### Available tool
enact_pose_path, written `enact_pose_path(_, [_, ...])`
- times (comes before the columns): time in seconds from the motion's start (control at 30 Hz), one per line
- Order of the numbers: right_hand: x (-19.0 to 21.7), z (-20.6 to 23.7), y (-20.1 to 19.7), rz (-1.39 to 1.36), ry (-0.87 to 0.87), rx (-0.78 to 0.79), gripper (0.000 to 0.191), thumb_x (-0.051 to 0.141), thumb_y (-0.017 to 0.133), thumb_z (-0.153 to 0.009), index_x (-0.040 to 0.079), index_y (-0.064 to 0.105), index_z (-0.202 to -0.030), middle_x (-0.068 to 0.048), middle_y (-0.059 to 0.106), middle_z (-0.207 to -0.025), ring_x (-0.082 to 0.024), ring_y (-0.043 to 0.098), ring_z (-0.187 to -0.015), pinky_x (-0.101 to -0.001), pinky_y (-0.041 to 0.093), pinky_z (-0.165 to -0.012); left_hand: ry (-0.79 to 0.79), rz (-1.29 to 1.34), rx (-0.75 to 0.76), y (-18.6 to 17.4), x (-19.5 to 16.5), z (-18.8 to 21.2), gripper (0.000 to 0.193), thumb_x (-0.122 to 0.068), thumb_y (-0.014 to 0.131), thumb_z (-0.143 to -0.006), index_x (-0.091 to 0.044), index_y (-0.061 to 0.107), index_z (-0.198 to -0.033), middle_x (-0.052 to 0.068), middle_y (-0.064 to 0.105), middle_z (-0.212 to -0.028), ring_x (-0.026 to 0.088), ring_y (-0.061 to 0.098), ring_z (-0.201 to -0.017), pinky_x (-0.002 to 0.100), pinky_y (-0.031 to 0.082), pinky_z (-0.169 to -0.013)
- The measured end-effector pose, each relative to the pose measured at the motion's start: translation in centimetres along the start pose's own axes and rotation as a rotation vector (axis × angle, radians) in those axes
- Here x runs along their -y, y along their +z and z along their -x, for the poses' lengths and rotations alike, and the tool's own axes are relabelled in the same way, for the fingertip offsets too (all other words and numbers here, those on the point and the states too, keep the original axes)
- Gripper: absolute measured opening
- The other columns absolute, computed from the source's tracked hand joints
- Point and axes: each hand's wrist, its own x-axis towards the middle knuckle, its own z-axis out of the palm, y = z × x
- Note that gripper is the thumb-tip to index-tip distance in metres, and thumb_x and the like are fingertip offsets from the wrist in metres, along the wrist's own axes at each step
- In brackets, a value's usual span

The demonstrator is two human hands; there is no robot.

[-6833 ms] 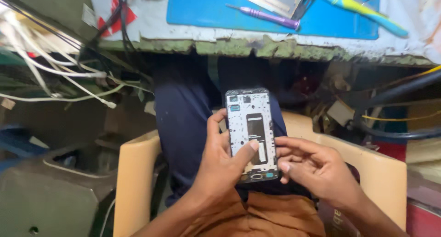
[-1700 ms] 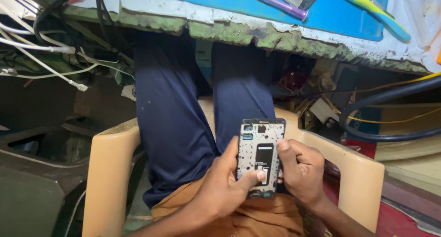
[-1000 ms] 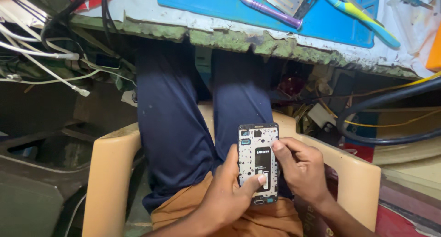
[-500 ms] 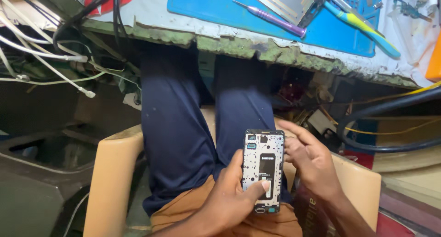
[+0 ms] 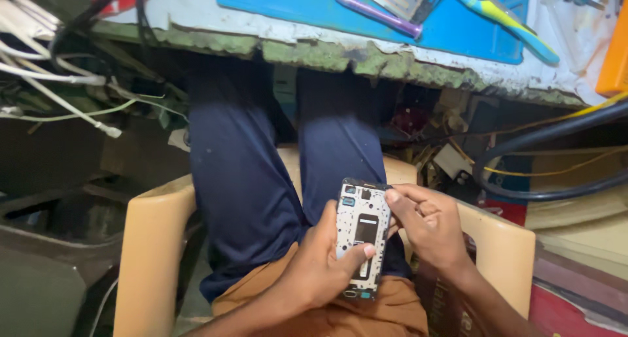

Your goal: The person sits in a chair with a disassembled smartphone on their lap and pries along the edge of the screen assembly using a metal pry tool, then works on the phone's mid-frame, pressing and fitting components by hand.

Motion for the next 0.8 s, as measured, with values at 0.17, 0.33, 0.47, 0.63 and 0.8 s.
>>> enact_pose_path(0.17, [0.2, 0.0, -0.1, -0.026, 0.064, 0.015, 0.031, 0.022, 0.058, -0.100, -0.007, 0.071, -0.096, -0.011, 0.072, -0.068, -0.014, 0.068, -0.054, -0.0286, 0.058, -0.052, -0.070, 0.129, 0.126, -0.8, -0.2, -0.5, 0.040, -0.003, 0.071, -0.089, -0.003, 0.048, -0.122, 0.005, 0.066, -0.106, 0.007, 0.063, -0.099, 0.025, 0.055, -0.086])
enact_pose_path(0.33, [0.0, 0.1, -0.6, -0.064, 0.131, 0.052, 0.036, 0.024, 0.059, -0.099, -0.007, 0.069, -0.086, -0.013, 0.071, -0.064, -0.016, 0.066, -0.049, -0.0292, 0.054, -0.047, -0.119, 0.022, 0.180, -1.8, -1.7, -0.6, 0.043, -0.005, 0.072, -0.087, -0.003, 0.048, -0.123, 0.005, 0.066, -0.102, 0.008, 0.061, -0.095, 0.026, 0.054, -0.084])
enact_pose_path(0.47, [-1.2, 0.6, -1.0, -0.098, 0.144, 0.060, 0.041, 0.027, 0.058, -0.102, -0.006, 0.069, -0.082, -0.012, 0.064, -0.055, -0.015, 0.058, -0.043, -0.0287, 0.048, -0.043, -0.152, -0.063, 0.263, -2.9, -2.8, -0.4, 0.047, -0.009, 0.070, -0.087, -0.006, 0.046, -0.127, 0.003, 0.068, -0.103, 0.007, 0.062, -0.095, 0.024, 0.054, -0.085])
enact_pose_path(0.63, [-2.3, 0.2, -1.6, 0.040, 0.160, 0.091, 0.054, 0.032, 0.054, -0.108, -0.008, 0.065, -0.074, -0.012, 0.061, -0.058, -0.014, 0.057, -0.047, -0.0285, 0.043, -0.043, -0.126, 0.065, 0.359, -3.6, -3.0, -0.8, 0.045, -0.010, 0.072, -0.088, -0.004, 0.047, -0.126, 0.002, 0.066, -0.105, 0.006, 0.060, -0.099, 0.025, 0.053, -0.087])
enact_pose_path(0.8, [-0.5, -0.9, -3.5, -0.180, 0.029, 0.353, 0.048, 0.037, 0.043, -0.108, -0.005, 0.066, -0.105, -0.013, 0.073, -0.085, -0.017, 0.072, -0.073, -0.0303, 0.060, -0.065, -0.146, 0.061, 0.340, -3.9, -3.0, -1.4, 0.039, -0.009, 0.073, -0.087, -0.001, 0.053, -0.120, 0.002, 0.066, -0.099, 0.007, 0.060, -0.092, 0.026, 0.055, -0.081])
